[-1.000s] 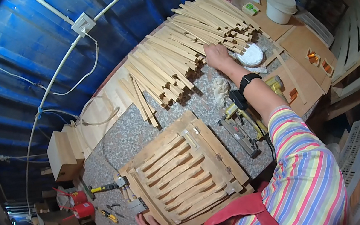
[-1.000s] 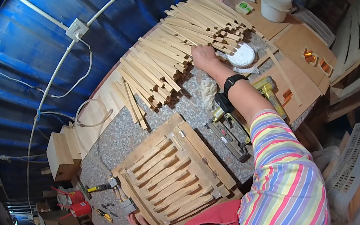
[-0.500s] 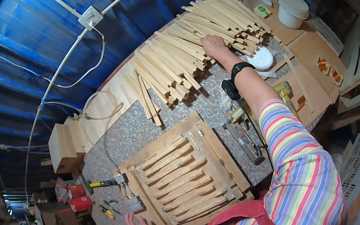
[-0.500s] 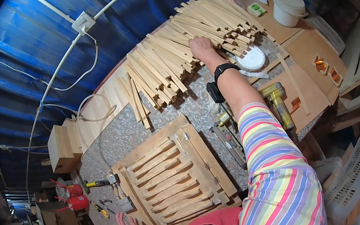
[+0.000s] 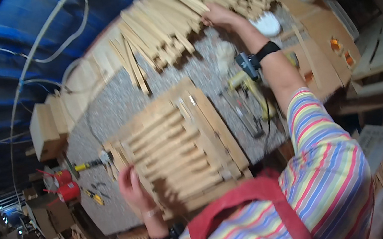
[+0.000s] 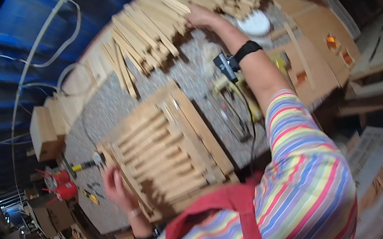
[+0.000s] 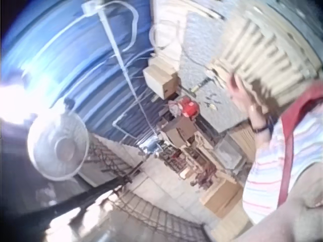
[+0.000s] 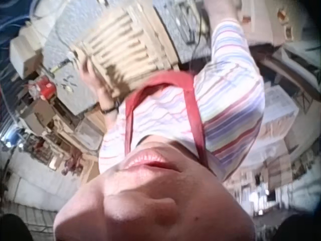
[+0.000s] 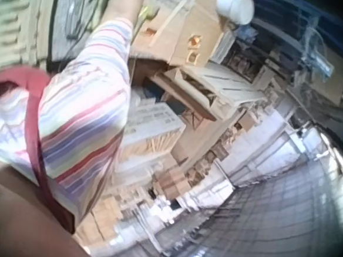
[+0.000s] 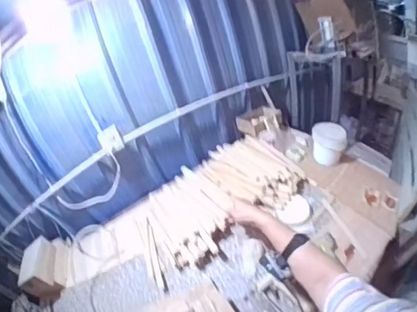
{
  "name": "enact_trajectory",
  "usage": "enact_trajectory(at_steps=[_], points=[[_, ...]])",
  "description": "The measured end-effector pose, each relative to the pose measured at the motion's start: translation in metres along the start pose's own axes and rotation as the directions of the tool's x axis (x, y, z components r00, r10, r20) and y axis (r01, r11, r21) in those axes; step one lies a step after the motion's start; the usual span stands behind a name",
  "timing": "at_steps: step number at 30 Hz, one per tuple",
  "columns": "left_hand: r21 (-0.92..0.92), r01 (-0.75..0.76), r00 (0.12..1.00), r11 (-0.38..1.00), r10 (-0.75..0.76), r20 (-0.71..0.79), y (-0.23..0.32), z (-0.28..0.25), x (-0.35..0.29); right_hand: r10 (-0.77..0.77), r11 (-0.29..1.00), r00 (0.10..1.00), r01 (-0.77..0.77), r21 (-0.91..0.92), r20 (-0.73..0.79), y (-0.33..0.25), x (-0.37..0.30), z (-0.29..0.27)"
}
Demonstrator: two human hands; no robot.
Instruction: Assembling a wooden slatted furniture component using a nail gun and manual adjustment.
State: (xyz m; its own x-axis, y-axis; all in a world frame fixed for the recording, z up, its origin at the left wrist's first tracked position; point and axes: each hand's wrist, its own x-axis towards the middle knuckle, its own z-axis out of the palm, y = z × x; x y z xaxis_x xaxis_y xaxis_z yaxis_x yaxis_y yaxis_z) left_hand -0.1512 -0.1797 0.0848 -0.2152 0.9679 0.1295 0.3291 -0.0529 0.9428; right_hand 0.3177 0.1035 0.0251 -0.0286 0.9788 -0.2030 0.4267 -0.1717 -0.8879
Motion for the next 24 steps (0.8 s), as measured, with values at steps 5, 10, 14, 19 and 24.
enact_trajectory(at_steps=[5,10,14,19,24], points=[[-0.653,0.374,0.850,0.659,0.037,0.525,0.066,0.117,0.053,-0.320,0.769,0.931,0.145,0.623,0.178,-0.032,-0.204,0.077],[-0.664,0.378,0.749,0.645,0.207,0.629,0.103,0.172,0.031,-0.142,0.979,0.990,0.144,0.148,-0.018,-0.027,-0.318,0.135],[-0.384,0.334,0.544,0.861,0.157,0.824,0.124,0.192,-0.035,-0.455,0.879,0.849,0.380,-0.288,-0.270,0.009,-0.344,0.156],[-0.380,0.354,0.516,0.854,0.161,0.842,0.099,0.216,-0.063,-0.428,0.869,0.845,0.287,-0.403,-0.322,0.037,-0.343,0.166],[-0.372,0.189,0.568,0.909,0.208,0.796,0.086,0.210,-0.067,-0.406,0.905,0.842,0.316,-0.286,-0.354,-0.007,-0.358,0.150]])
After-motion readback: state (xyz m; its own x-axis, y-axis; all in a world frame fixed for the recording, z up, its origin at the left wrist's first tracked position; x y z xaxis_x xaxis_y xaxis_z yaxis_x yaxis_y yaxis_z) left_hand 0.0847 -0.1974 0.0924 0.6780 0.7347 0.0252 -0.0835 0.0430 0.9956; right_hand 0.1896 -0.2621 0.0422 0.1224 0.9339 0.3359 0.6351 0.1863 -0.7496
